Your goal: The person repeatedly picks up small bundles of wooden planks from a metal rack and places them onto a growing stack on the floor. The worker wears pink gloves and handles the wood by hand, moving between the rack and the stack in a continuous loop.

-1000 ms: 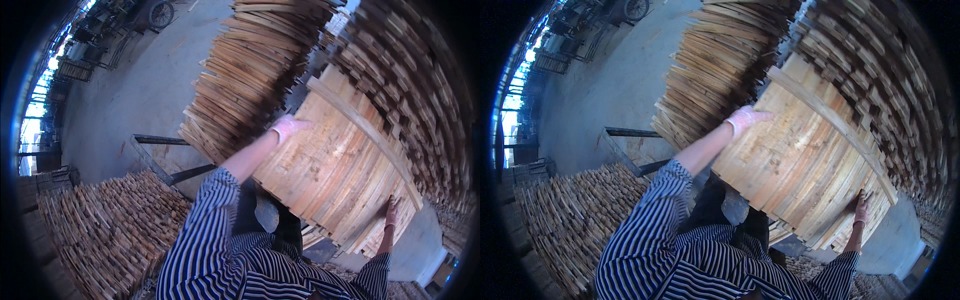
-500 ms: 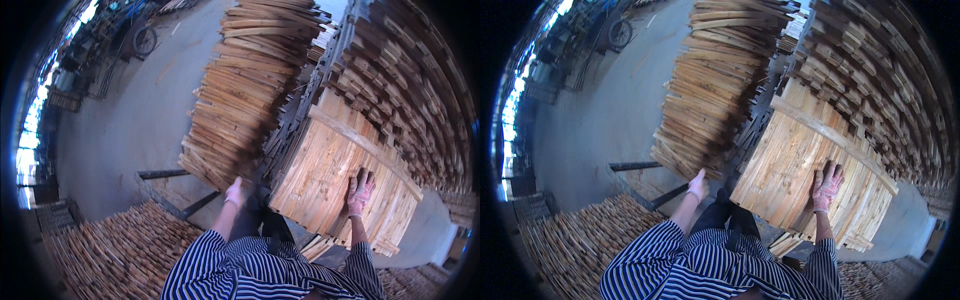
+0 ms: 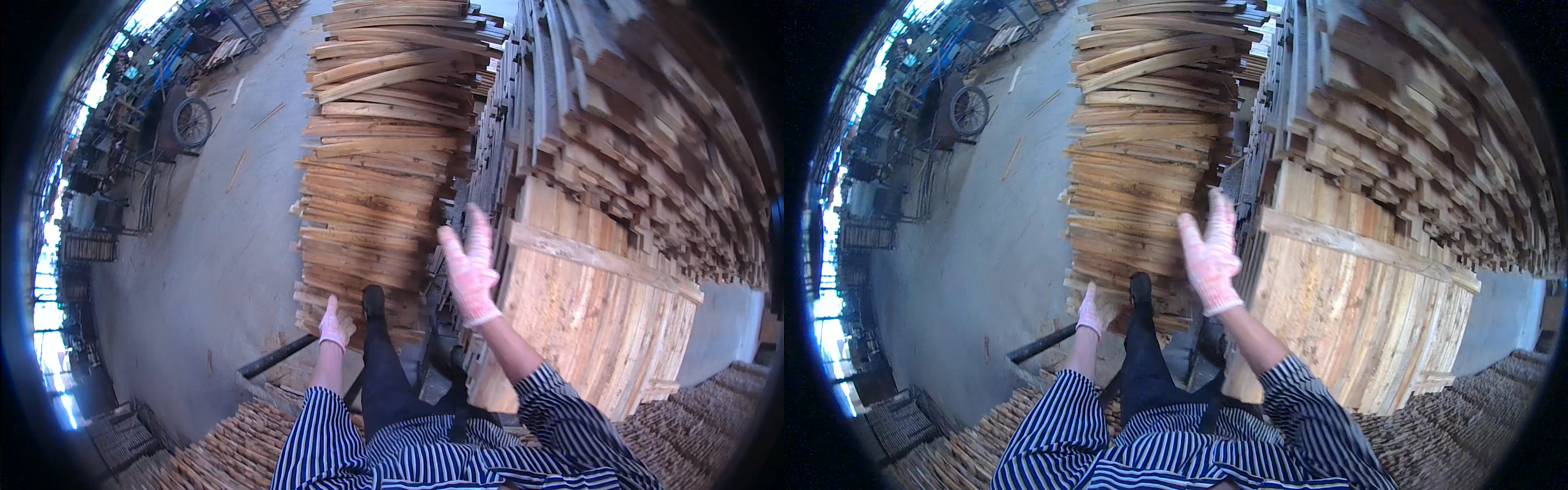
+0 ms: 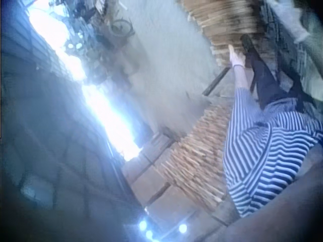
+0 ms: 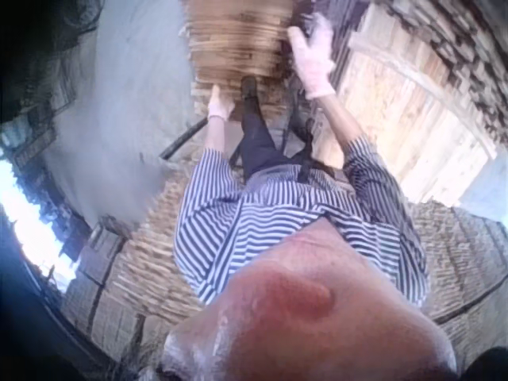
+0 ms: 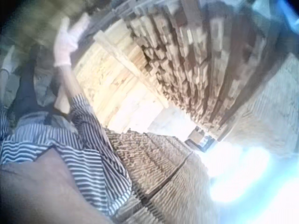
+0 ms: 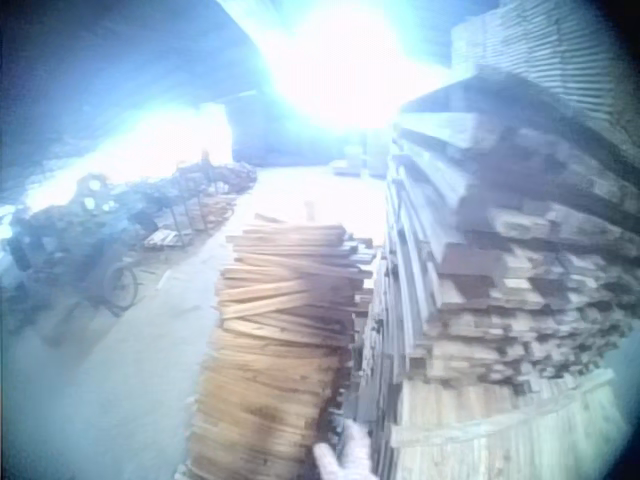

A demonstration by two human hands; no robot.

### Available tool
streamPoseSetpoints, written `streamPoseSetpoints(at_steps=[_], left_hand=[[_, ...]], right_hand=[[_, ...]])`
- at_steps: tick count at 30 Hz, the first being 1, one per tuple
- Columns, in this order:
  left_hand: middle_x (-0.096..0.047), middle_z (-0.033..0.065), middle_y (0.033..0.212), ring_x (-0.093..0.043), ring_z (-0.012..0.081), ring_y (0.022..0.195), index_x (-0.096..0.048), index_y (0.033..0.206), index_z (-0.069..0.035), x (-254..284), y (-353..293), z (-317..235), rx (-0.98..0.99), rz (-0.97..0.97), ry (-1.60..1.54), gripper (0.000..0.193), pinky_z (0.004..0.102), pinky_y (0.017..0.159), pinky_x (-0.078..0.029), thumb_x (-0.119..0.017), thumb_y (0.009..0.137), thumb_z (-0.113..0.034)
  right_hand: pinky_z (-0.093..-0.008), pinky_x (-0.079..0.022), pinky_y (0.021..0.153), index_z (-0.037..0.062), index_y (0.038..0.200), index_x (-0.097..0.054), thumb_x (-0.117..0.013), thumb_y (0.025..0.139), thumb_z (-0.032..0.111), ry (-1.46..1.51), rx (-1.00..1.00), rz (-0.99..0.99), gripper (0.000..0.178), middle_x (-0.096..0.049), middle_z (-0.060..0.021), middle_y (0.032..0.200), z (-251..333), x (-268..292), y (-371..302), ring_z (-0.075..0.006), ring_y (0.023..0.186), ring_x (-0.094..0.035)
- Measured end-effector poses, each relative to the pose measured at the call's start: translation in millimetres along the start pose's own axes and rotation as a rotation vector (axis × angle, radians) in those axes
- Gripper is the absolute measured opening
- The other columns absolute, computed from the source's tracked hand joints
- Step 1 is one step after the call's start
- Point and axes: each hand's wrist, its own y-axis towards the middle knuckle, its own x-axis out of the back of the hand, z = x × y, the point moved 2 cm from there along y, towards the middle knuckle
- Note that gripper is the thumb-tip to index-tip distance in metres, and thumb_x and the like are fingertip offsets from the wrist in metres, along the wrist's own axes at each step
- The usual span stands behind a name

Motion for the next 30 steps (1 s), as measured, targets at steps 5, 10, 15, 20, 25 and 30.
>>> streamPoseSetpoints(at_steps=[5, 10, 15, 20, 25, 30], left_hand=[[-0.006, 0.0266, 0.167, -0.011, 0.0409, 0.155, -0.009, 0.161, 0.001, 163, 56, -55, -0.356, -0.229, -1.905, 0.123, 0.0531, 0.123, -0.016, -0.06, 0.083, -0.079], [-0.002, 0.022, 0.169, -0.001, 0.0413, 0.155, -0.01, 0.163, -0.01, 258, 157, -76, -0.25, -0.085, -2.126, 0.12, 0.06, 0.123, -0.004, -0.057, 0.08, -0.084], [-0.013, 0.0113, 0.169, -0.01, 0.0373, 0.155, -0.019, 0.163, -0.018, 296, 243, -108, -0.446, 0.058, -2.06, 0.114, 0.0647, 0.12, -0.005, -0.052, 0.08, -0.088], [-0.028, 0.0087, 0.165, -0.025, 0.0331, 0.151, -0.024, 0.161, -0.016, 283, 236, -95, -0.338, -0.137, -2.171, 0.103, 0.0602, 0.121, -0.015, -0.056, 0.086, -0.078], [-0.03, 0.0111, 0.162, -0.026, 0.031, 0.15, -0.025, 0.16, -0.018, 241, 222, -79, -0.429, -0.229, -2.177, 0.107, 0.0596, 0.121, -0.021, -0.058, 0.081, -0.082], [-0.037, 0.0125, 0.158, -0.038, 0.0321, 0.144, -0.026, 0.159, -0.012, 180, 208, -44, -0.555, -0.147, -2.218, 0.099, 0.0485, 0.118, -0.035, -0.059, 0.088, -0.073]], right_hand=[[-0.0435, -0.032, 0.118, 0.0044, 0.156, -0.032, -0.064, 0.089, 0.059, -0.369, -0.486, 0.053, 0.092, -0.033, -0.0275, 0.159, -191, -97, 83, -0.0401, 0.147, -0.033], [-0.0409, -0.036, 0.117, -0.0047, 0.154, -0.028, -0.052, 0.098, 0.055, -0.457, -0.549, 0.379, 0.085, -0.038, -0.0283, 0.155, -327, -152, 160, -0.0365, 0.145, -0.038], [-0.0445, -0.032, 0.119, -0.0033, 0.155, -0.028, -0.042, 0.108, 0.029, 0.084, -0.475, 0.41, 0.059, -0.032, -0.0227, 0.159, -452, -162, 235, -0.0362, 0.145, -0.036], [-0.0406, -0.027, 0.122, -0.0004, 0.151, -0.041, -0.046, 0.108, 0.023, 0.294, -0.671, 0.299, 0.05, -0.043, -0.0135, 0.155, -401, -197, 225, -0.0274, 0.143, -0.04], [-0.0376, -0.034, 0.118, 0.0034, 0.14, -0.058, -0.071, 0.085, 0.062, 0.337, -0.72, 0.332, 0.081, -0.06, -0.0183, 0.139, -386, -182, 144, -0.032, 0.135, -0.049], [-0.0399, -0.036, 0.118, -0.0095, 0.151, -0.031, -0.089, 0.067, 0.056, -0.073, -0.956, 0.49, 0.121, -0.051, -0.029, 0.144, -370, -162, 58, -0.0381, 0.137, -0.048]])
